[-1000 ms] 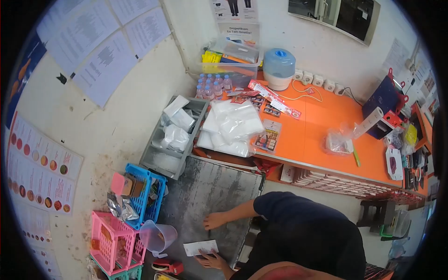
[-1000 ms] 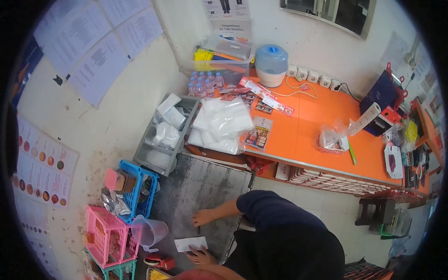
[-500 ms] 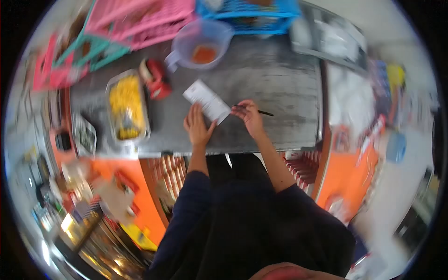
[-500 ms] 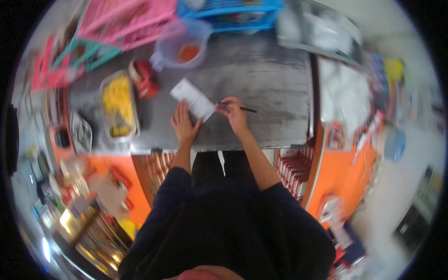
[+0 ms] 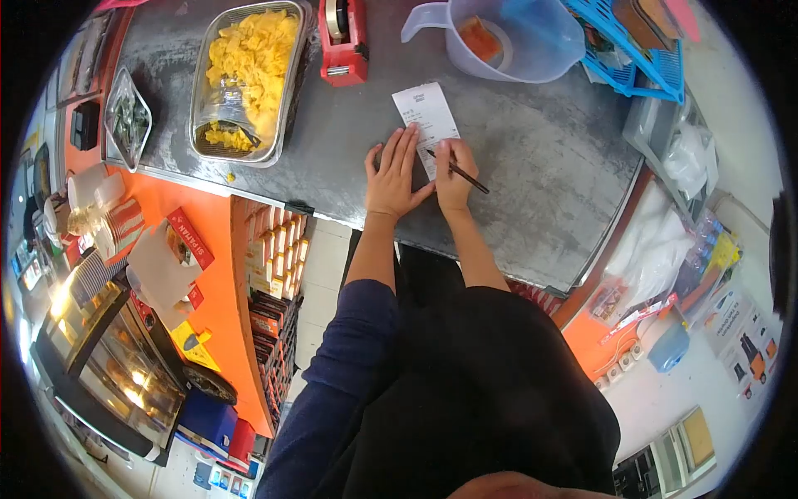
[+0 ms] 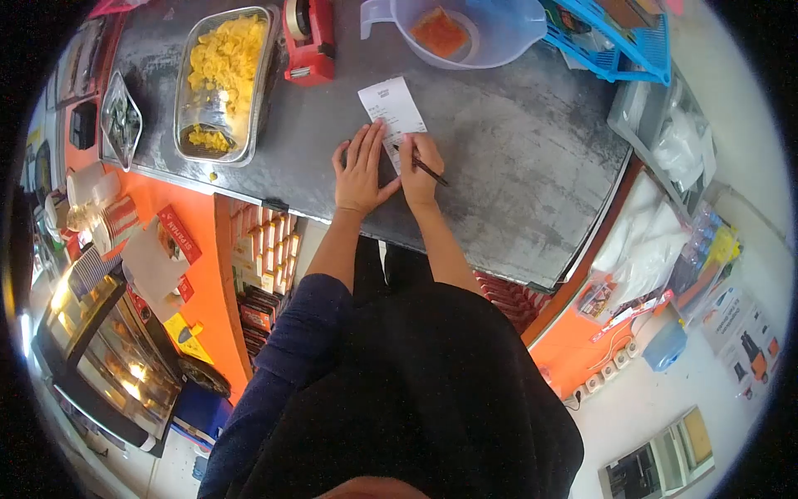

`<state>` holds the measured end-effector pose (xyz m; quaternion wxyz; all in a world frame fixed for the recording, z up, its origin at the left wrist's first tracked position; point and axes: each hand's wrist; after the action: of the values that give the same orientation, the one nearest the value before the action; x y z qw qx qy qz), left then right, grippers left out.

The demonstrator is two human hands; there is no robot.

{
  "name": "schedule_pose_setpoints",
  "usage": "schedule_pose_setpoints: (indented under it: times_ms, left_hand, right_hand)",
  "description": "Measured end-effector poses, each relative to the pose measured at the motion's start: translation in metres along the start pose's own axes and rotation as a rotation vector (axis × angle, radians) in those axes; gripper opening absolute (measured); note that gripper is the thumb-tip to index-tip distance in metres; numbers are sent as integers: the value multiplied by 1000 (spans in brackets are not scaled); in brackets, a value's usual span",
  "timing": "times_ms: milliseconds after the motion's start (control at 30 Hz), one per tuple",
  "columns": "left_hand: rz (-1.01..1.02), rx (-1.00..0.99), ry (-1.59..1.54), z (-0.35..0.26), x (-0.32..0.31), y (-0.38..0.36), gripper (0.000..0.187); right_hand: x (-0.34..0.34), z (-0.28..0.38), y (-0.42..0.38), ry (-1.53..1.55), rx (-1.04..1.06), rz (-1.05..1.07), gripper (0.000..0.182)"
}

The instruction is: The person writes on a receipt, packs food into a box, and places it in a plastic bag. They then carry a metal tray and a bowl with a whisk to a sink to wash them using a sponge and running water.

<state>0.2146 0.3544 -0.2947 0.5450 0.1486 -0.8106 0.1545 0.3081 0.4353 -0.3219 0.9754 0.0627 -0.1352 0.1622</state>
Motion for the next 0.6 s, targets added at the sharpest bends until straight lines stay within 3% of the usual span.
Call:
schedule_pose_setpoints:
  times_ms: [233,467,533,600]
  left_hand:
    - [0,-5,-14,2,-2,-2,87]
    - [-18,-1,-42,2,-2,0,87]
    - [-25,7,-45,2,-3,0,87]
    - [-12,0,-48,3,-3,-1,87]
  right_hand:
    - [-3,-2,-1,-173,75,-22,9]
    - [-3,1,-2,-144,65,-60,10]
    - [-5,-2,-2,-85,-42,-199,10]
    - [-4,-3,-3,-133,32,-91,10]
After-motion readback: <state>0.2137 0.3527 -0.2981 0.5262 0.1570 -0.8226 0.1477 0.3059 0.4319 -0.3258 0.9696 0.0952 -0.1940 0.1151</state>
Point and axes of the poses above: each hand's wrist, its own y-axis towards the middle knuckle, its own x-axis out of the back of the hand, z = x × y, and after that the axes turned 3 degrees about x, right-handed
